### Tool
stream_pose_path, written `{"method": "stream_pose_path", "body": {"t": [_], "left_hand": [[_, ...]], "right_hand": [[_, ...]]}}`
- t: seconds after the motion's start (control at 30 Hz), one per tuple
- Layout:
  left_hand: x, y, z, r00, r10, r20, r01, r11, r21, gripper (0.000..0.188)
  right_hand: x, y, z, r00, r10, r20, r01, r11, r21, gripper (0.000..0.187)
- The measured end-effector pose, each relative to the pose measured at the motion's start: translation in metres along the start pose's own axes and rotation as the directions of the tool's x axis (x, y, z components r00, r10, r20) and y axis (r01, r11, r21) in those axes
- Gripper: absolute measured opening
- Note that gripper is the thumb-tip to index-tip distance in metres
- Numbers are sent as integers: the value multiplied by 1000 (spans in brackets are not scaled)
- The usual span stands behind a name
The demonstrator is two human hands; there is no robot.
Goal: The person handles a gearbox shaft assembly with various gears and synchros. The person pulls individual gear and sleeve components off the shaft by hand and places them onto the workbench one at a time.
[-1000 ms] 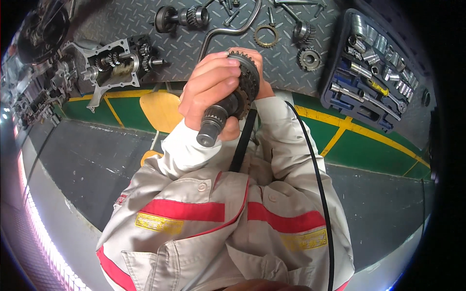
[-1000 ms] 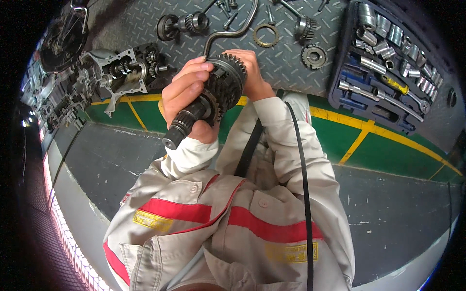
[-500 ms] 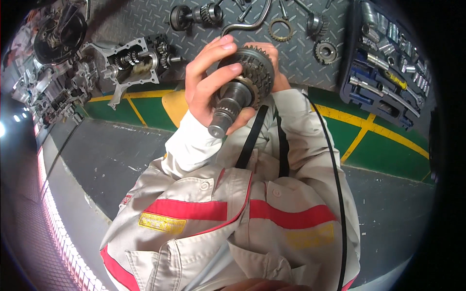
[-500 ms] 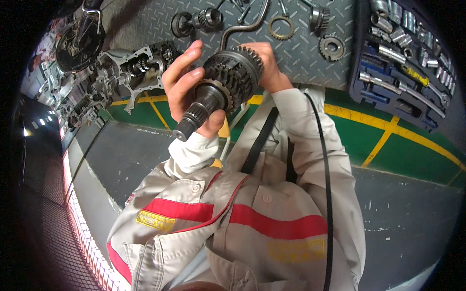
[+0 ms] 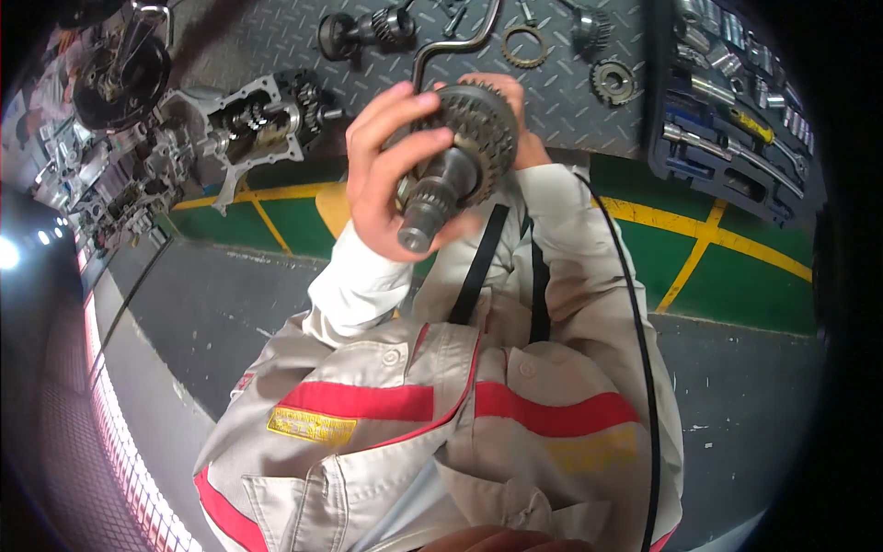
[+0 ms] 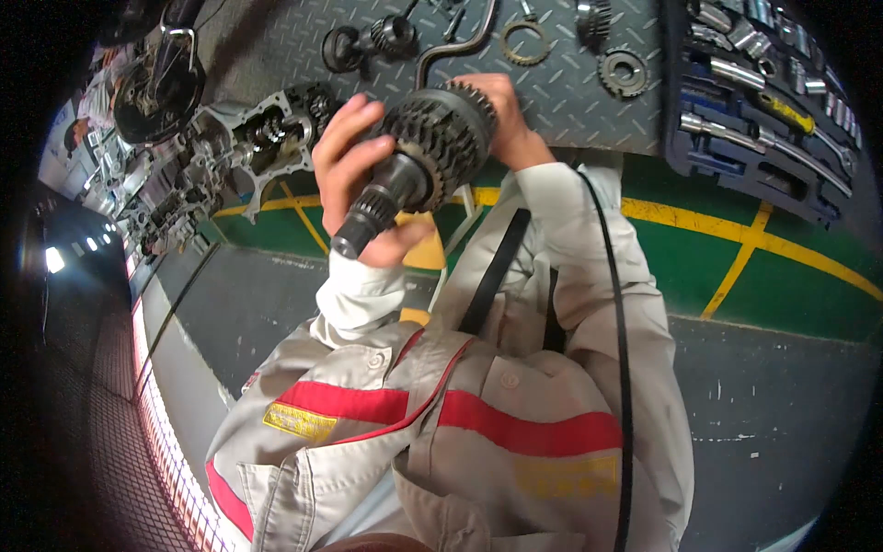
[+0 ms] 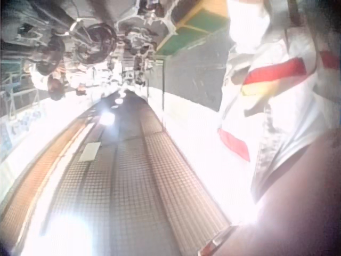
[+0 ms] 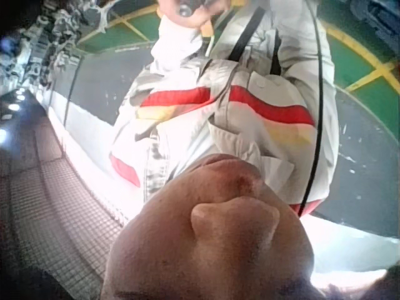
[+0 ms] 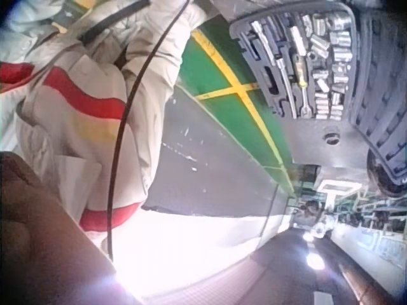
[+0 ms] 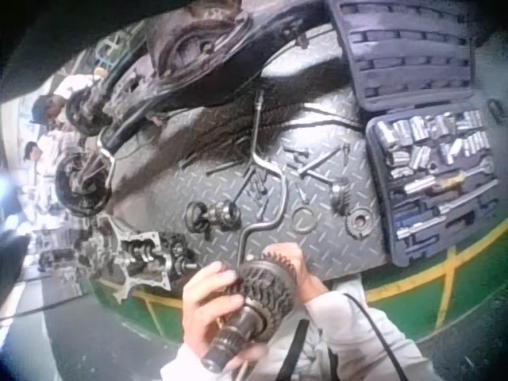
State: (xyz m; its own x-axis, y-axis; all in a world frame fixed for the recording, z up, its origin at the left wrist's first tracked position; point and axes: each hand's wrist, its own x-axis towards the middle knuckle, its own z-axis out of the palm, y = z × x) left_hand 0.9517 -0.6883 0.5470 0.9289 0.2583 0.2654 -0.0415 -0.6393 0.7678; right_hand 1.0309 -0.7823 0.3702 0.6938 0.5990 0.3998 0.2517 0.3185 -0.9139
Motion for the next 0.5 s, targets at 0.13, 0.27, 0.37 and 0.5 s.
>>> {"method": "stream_pose_path", "body": {"t": [0.13,0.27,0.37,0.5], "left_hand": [[-4,-19,19,920,-184,-345,-94,753,-651,80],[6,-67,1,975,-135,-176,112,985,-135,32],[42,-54,26,998,30,46,-30,1000,1,17],[68,-41,111,823,348,449,-448,884,135,40]], "right_hand": [[0,-18,-6,999,-38,-20,35,992,-124,11],[-9,-38,-19,976,-9,-216,-23,989,-147,33],[-16,-74,-49,933,247,-261,-308,924,-226,35],[-38,-83,-73,846,277,-456,-452,827,-336,39]]}}
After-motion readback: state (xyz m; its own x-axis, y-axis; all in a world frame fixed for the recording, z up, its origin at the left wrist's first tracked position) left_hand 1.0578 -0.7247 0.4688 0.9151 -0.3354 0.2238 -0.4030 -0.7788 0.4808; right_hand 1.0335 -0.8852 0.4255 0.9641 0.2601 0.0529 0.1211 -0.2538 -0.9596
